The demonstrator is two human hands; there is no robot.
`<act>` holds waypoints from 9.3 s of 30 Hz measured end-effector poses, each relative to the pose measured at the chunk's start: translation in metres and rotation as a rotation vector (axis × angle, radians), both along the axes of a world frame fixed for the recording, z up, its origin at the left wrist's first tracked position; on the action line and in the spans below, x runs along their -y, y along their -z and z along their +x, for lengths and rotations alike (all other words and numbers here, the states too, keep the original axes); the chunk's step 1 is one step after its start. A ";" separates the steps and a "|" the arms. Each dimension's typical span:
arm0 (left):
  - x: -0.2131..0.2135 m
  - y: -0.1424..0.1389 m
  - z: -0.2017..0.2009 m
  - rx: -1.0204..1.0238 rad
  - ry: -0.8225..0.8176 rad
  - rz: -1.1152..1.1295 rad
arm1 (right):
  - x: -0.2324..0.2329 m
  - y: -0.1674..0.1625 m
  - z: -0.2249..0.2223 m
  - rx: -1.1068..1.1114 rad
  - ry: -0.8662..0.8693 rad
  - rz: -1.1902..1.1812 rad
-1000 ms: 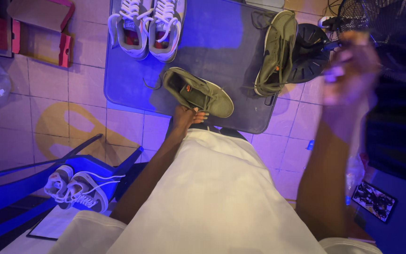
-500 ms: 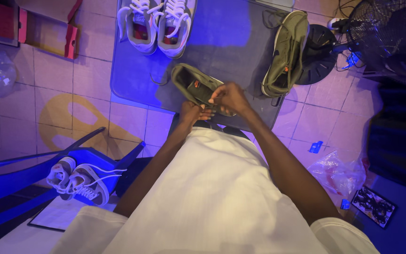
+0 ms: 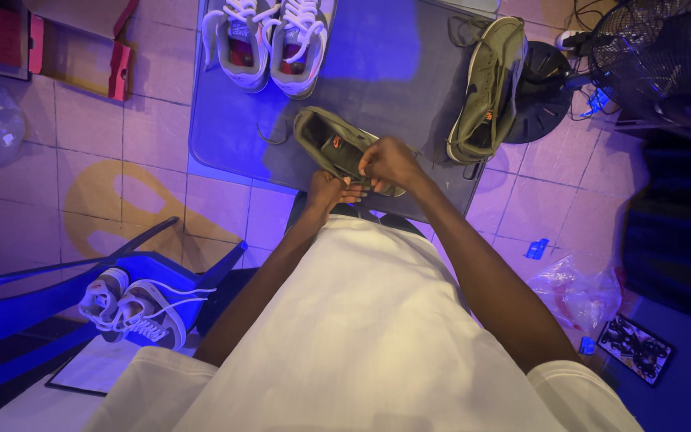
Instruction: The person sits on the floor and threads a lace through the eyelets of an olive-green sneaker on a mat, pulling the lace ends through and working the lace across the shoe. Other pairs of sneakers and shoe boxes sit nearby.
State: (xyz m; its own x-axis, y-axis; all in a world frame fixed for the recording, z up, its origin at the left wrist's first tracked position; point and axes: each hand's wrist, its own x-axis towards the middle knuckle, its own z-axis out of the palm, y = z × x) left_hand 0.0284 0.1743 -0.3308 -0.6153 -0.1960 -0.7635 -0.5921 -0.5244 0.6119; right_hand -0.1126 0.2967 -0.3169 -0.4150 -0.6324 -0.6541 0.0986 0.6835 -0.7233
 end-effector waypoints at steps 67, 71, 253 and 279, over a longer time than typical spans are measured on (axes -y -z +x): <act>0.050 -0.071 0.046 0.027 0.115 -0.299 | 0.001 0.055 -0.012 -0.166 0.018 -0.001; 0.057 -0.096 0.052 -0.048 0.052 -0.332 | 0.001 0.066 -0.017 -0.416 -0.022 -0.096; -0.014 0.044 -0.106 -0.550 1.158 -1.439 | -0.054 0.088 0.028 -0.058 0.854 0.066; -0.018 0.039 -0.107 -0.292 0.971 -1.307 | -0.042 0.089 0.038 -0.709 0.580 0.210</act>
State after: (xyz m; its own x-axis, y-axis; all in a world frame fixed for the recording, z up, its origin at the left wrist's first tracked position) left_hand -0.0787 0.1923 -0.3702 -0.9679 -0.0526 -0.2459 -0.1633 0.8749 0.4559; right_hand -0.0746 0.3390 -0.4059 -0.9736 -0.0994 -0.2054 0.0487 0.7887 -0.6129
